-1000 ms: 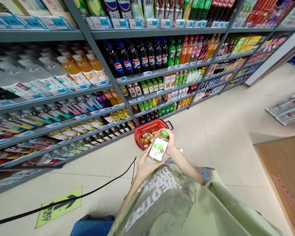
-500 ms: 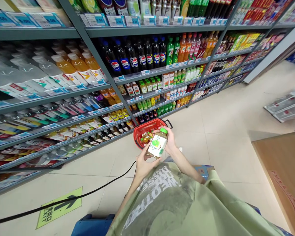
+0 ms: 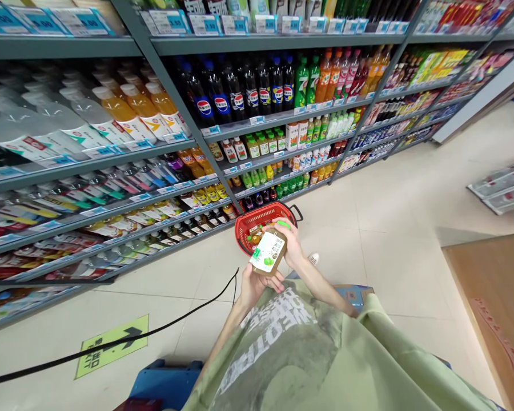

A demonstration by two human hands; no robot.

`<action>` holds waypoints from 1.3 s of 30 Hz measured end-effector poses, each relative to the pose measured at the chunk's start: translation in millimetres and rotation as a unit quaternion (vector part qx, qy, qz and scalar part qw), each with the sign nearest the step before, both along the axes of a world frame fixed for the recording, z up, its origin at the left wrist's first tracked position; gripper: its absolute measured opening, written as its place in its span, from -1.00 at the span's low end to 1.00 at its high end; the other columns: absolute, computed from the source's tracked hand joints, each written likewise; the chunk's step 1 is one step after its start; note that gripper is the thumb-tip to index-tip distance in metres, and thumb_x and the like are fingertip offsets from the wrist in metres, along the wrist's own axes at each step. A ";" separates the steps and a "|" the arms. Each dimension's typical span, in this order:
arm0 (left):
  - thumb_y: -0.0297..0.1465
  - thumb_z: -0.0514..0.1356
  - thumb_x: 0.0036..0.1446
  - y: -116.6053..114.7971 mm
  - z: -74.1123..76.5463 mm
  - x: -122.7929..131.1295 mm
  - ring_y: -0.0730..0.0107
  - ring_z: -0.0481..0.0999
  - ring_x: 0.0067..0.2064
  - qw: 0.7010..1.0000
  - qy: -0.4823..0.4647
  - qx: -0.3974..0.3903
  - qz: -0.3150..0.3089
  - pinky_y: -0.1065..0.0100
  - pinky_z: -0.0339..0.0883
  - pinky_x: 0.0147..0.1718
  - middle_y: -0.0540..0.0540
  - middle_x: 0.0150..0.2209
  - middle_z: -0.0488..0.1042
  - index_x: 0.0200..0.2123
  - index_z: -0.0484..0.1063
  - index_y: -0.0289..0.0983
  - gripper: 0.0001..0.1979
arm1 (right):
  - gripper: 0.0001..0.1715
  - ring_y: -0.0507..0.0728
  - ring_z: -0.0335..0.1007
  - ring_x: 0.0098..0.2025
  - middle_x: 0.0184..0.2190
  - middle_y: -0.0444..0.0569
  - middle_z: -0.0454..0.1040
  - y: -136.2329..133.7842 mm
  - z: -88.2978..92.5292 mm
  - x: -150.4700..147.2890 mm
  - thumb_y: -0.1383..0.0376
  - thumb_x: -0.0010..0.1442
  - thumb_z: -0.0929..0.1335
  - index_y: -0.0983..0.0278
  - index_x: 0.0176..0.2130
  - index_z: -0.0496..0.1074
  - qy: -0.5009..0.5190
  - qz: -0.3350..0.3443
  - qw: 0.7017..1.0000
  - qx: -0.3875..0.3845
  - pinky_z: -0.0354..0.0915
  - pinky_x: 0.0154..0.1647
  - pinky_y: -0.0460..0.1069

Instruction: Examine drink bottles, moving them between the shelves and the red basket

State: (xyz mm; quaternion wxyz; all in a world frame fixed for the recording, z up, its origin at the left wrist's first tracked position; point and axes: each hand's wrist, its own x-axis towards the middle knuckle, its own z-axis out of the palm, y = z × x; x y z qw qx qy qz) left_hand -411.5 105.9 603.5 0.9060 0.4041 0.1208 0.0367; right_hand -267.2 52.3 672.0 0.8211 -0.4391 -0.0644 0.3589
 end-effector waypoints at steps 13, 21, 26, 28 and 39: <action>0.42 -0.08 0.09 -4.7 8.8 3.8 0.00 0.66 -0.46 0.999 0.018 0.016 -0.031 0.09 0.53 -0.46 -0.40 -0.34 0.68 -0.25 0.61 -0.38 -0.04 | -0.72 0.20 0.62 -0.30 -0.30 -0.04 0.69 -7.6 -0.8 -1.7 0.22 0.08 0.51 0.19 -0.22 0.43 0.012 -0.011 1.000 -0.005 0.53 -0.18 0.07; 0.17 0.25 0.14 -13.0 -0.2 8.9 -0.17 0.66 0.08 0.990 0.028 0.066 0.124 -0.09 0.59 -0.02 -0.42 0.18 0.55 0.30 0.37 -0.31 -0.14 | -0.70 0.17 0.60 -0.35 -0.36 -0.05 0.68 -6.4 -9.5 4.1 0.21 0.05 0.51 0.20 -0.23 0.42 0.039 -0.045 0.997 -0.046 0.51 -0.30 0.01; -0.15 0.51 -0.03 -14.2 -7.4 14.1 -0.07 0.52 0.28 0.952 0.062 0.222 0.200 0.04 0.50 0.19 -0.37 0.31 0.45 0.39 0.27 -0.26 -0.04 | -0.69 0.18 0.62 -0.33 -0.31 -0.04 0.70 -2.9 -24.2 9.8 0.14 0.06 0.47 0.21 -0.22 0.45 0.128 -0.069 0.987 -0.061 0.52 -0.31 0.02; -0.29 0.52 -0.06 -14.7 -7.4 15.5 -0.05 0.49 0.30 0.936 0.062 0.279 0.203 0.02 0.44 0.26 -0.34 0.31 0.46 0.39 0.29 -0.28 -0.05 | -0.67 0.21 0.62 -0.32 -0.32 -0.02 0.69 -5.2 -28.7 13.0 0.03 0.11 0.42 0.22 -0.26 0.47 0.170 -0.059 0.982 -0.050 0.53 -0.32 0.06; -0.43 0.49 -0.04 -11.1 0.3 38.0 -0.02 0.45 0.31 0.887 0.020 0.449 0.101 -0.06 0.36 0.30 -0.27 0.29 0.44 0.29 0.38 -0.19 -0.21 | -0.52 0.17 0.54 -0.46 -0.49 -0.05 0.59 -33.4 -49.2 35.4 -0.15 0.12 0.39 0.19 -0.44 0.41 0.211 -0.073 0.973 -0.061 0.53 -0.32 0.10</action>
